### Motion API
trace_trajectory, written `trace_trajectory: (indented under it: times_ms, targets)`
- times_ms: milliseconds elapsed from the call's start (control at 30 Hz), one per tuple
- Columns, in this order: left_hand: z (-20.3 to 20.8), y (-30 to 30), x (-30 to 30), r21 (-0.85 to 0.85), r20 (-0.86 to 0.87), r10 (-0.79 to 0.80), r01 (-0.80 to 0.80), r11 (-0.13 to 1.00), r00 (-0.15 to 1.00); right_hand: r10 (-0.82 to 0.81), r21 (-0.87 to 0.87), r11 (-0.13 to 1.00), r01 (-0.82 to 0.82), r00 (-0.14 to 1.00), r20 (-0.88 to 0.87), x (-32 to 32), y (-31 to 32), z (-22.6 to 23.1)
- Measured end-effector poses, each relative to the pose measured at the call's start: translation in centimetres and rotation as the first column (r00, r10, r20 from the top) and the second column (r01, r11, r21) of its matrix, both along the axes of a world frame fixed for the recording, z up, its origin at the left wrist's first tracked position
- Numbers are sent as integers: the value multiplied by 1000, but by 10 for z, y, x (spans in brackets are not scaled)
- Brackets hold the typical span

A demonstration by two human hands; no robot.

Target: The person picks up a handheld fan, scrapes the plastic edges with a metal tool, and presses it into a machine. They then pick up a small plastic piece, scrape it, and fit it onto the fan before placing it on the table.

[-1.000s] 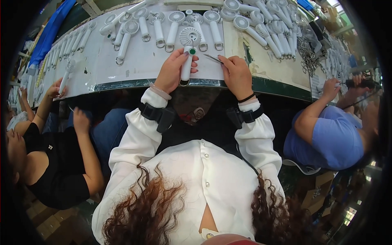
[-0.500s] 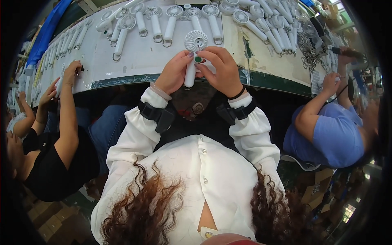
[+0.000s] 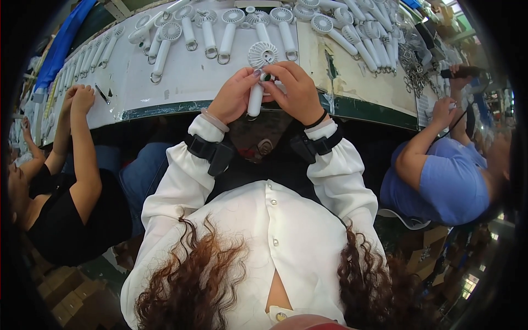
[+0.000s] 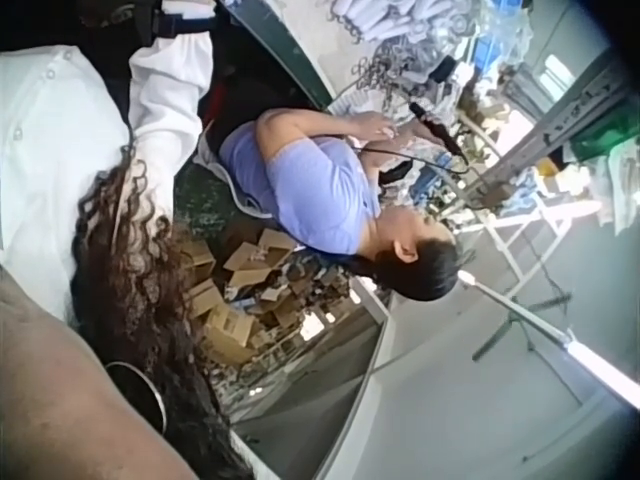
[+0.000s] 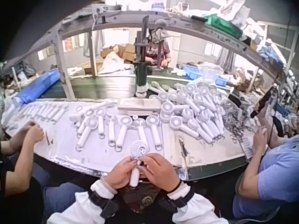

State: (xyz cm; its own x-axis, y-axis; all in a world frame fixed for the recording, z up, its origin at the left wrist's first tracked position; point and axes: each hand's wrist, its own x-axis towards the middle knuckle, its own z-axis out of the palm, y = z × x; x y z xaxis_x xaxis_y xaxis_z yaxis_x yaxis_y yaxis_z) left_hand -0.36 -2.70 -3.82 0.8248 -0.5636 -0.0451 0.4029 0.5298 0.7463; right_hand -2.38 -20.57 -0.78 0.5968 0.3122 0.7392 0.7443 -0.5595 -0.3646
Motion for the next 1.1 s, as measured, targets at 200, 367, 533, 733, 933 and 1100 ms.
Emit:
trace_trajectory:
  times_ms: [200,367,533,733,933,1100]
  targets:
    - [3,3,3,-37,-34,-29,28,999,999,-6,75,997,11,998,-64,0,1,-6]
    - [9,4,3,141,28,-63,59,988,998,99,389,915,105,878,-469,-2,-7,1]
    - [11,4,1,296,99,-9,-21,955,995,396,625,773,112,685,-612,10,-17,4]
    - [13,5,-2,317,93,-51,19,948,994,547,708,694,129,545,-636,22,-30,-5]
    - [11,9,0,344,113,-30,-11,939,993,293,380,925,-21,677,-675,23,-33,4]
    - [14,10,2,360,123,-64,15,933,990,50,-107,988,-115,875,-481,26,-41,13]
